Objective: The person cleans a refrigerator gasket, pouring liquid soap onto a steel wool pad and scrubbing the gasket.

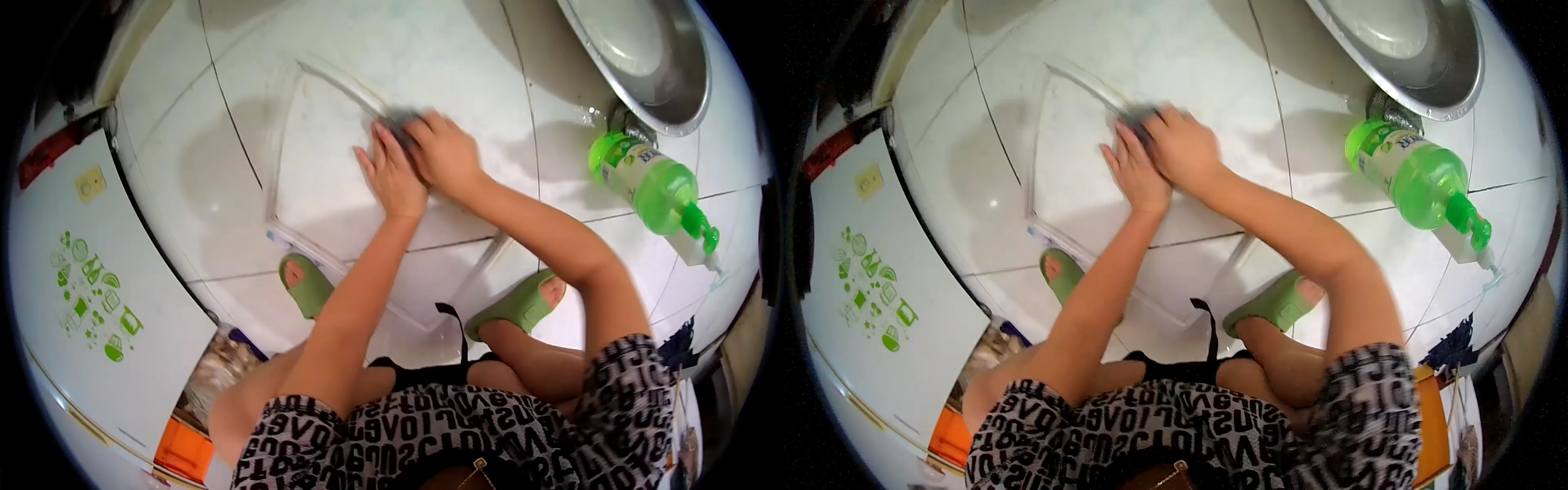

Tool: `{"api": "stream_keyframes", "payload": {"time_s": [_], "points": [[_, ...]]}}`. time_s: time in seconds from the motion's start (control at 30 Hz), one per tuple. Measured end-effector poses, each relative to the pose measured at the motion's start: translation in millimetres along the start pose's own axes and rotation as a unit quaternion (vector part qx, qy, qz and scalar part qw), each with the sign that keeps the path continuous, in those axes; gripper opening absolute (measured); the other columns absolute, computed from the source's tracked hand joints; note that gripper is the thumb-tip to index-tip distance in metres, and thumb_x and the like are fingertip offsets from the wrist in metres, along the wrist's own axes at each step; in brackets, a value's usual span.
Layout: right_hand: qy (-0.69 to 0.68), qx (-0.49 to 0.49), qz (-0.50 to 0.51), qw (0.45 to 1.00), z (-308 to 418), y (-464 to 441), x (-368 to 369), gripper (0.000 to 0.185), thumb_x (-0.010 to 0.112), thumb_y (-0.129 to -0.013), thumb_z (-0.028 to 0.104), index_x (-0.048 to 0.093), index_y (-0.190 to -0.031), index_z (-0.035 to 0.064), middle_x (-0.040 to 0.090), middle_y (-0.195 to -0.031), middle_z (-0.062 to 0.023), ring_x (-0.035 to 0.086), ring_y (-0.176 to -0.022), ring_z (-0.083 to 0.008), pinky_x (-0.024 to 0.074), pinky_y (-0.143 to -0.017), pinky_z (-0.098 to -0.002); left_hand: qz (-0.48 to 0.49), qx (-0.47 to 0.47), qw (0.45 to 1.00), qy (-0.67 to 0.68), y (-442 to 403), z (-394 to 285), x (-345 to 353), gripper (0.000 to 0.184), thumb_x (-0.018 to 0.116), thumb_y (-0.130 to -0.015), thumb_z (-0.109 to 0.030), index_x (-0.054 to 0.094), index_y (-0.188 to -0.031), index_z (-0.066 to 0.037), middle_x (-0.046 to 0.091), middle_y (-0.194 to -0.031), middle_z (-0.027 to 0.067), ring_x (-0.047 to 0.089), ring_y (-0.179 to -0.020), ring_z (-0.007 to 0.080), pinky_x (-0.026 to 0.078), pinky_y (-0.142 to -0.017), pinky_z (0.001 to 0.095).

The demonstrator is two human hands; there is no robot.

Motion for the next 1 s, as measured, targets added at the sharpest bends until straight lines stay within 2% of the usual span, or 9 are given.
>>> {"api": "stream_keyframes", "payload": {"time_s": [0.07, 0.17, 0.3, 0.37, 0.43, 0.57, 0.77, 0.9, 1.0], "points": [[0.0, -0.055, 0.042, 0.998, -12.9, 53.9, -17.3, 0.023, 0.066, -0.074, 0.013, 0.061, -0.097, 0.0105, 0.057, -0.097, -0.0082, 0.06, -0.082, -0.0284, 0.0519, -0.06, -0.0395, 0.011, 0.01, 1.0, -0.007, -6.0, -1.8, 2.7, 0.074, 0.05, -0.089, -0.015, 0.007, -0.146, 0.003, 0.036, -0.146, 0.0158, 0.028, -0.138, 0.0327, 0.008, -0.113, 0.0538], [0.005, -0.029, 0.024, 0.999, -13.6, 62.6, -12.7, 0.028, 0.067, -0.072, 0.009, 0.062, -0.099, 0.0111, 0.058, -0.099, -0.0075, 0.061, -0.083, -0.0273, 0.0522, -0.06, -0.0385, 0.044, 0.015, 0.999, 0.018, -2.3, -5.3, 2.7, 0.074, 0.051, -0.089, -0.013, 0.007, -0.147, 0.002, 0.037, -0.146, 0.0151, 0.029, -0.137, 0.0324, 0.007, -0.114, 0.0541], [-0.015, 0.024, -0.148, 0.989, 6.7, -36.5, -6.8, 0.016, 0.065, -0.076, 0.017, 0.062, -0.09, 0.0089, 0.057, -0.092, -0.0064, 0.058, -0.081, -0.0272, 0.0508, -0.063, -0.0385, -0.001, 0.019, 0.999, 0.039, -0.9, -9.1, 1.7, 0.073, 0.052, -0.088, -0.015, 0.011, -0.147, -0.001, 0.032, -0.148, 0.0138, 0.029, -0.138, 0.0302, 0.008, -0.113, 0.0541], [0.002, 0.046, -0.12, 0.992, -0.7, -50.6, 2.2, 0.018, 0.065, -0.076, 0.016, 0.063, -0.093, 0.0086, 0.057, -0.093, -0.0068, 0.058, -0.083, -0.0278, 0.0508, -0.066, -0.0394, 0.048, -0.011, 0.999, -0.02, -8.1, -11.4, 2.6, 0.072, 0.052, -0.088, -0.015, 0.013, -0.147, -0.001, 0.033, -0.148, 0.0144, 0.029, -0.138, 0.0282, 0.007, -0.113, 0.0549], [-0.034, 0.024, -0.036, 0.998, -3.3, -30.2, -3.3, 0.02, 0.065, -0.076, 0.014, 0.063, -0.095, 0.0091, 0.057, -0.096, -0.007, 0.059, -0.086, -0.028, 0.0513, -0.067, -0.0392, 0.021, -0.019, 1.0, 0.01, -3.1, -5.6, 5.7, 0.072, 0.052, -0.088, -0.013, 0.012, -0.148, -0.002, 0.036, -0.147, 0.0131, 0.029, -0.138, 0.0272, 0.005, -0.113, 0.0555], [-0.021, -0.043, 0.041, 0.998, -22.7, 68.9, -19.8, 0.02, 0.065, -0.075, 0.017, 0.064, -0.094, 0.0102, 0.059, -0.094, -0.0076, 0.061, -0.084, -0.0278, 0.052, -0.063, -0.0394, 0.014, -0.018, 1.0, 0.013, -8.7, -8.8, 2.6, 0.07, 0.048, -0.089, -0.01, 0.011, -0.148, -0.002, 0.036, -0.149, 0.0078, 0.027, -0.139, 0.0283, 0.002, -0.113, 0.055], [-0.014, 0.08, -0.115, 0.99, -6.0, -52.1, -3.3, 0.019, 0.066, -0.075, 0.02, 0.063, -0.09, 0.0092, 0.057, -0.09, -0.0091, 0.059, -0.086, -0.0294, 0.0513, -0.068, -0.0403, 0.014, 0.017, 1.0, -0.017, -12.3, -21.2, 3.7, 0.077, 0.055, -0.086, -0.022, 0.014, -0.148, -0.003, 0.033, -0.148, 0.0134, 0.023, -0.141, 0.0303, 0.003, -0.113, 0.054], [-0.011, -0.019, -0.05, 0.999, -22.5, 16.7, -20.7, 0.018, 0.066, -0.075, 0.014, 0.063, -0.092, 0.0117, 0.057, -0.093, -0.008, 0.059, -0.086, -0.0279, 0.0517, -0.065, -0.0392, -0.026, -0.037, 0.998, 0.048, -15.8, -15.3, 7.3, 0.069, 0.056, -0.086, -0.023, 0.025, -0.145, -0.004, 0.033, -0.148, 0.0134, 0.019, -0.142, 0.03, 0.002, -0.112, 0.0556], [0.063, -0.11, 0.098, 0.987, -54.8, 102.0, -52.8, 0.02, 0.066, -0.073, 0.013, 0.062, -0.092, 0.0134, 0.055, -0.092, -0.0053, 0.058, -0.081, -0.0251, 0.0511, -0.06, -0.0363, 0.032, -0.018, 0.996, -0.083, -26.2, -20.4, 6.2, 0.055, 0.047, -0.093, -0.016, 0.029, -0.145, -0.007, 0.034, -0.15, 0.0071, 0.019, -0.143, 0.0295, 0.005, -0.111, 0.0586]]}}
Point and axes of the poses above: each hand's wrist, its own y-axis away from the middle knuckle, its own x-axis out of the palm, z = x × y, the point moved 8 cm from there along -y, towards the middle knuckle
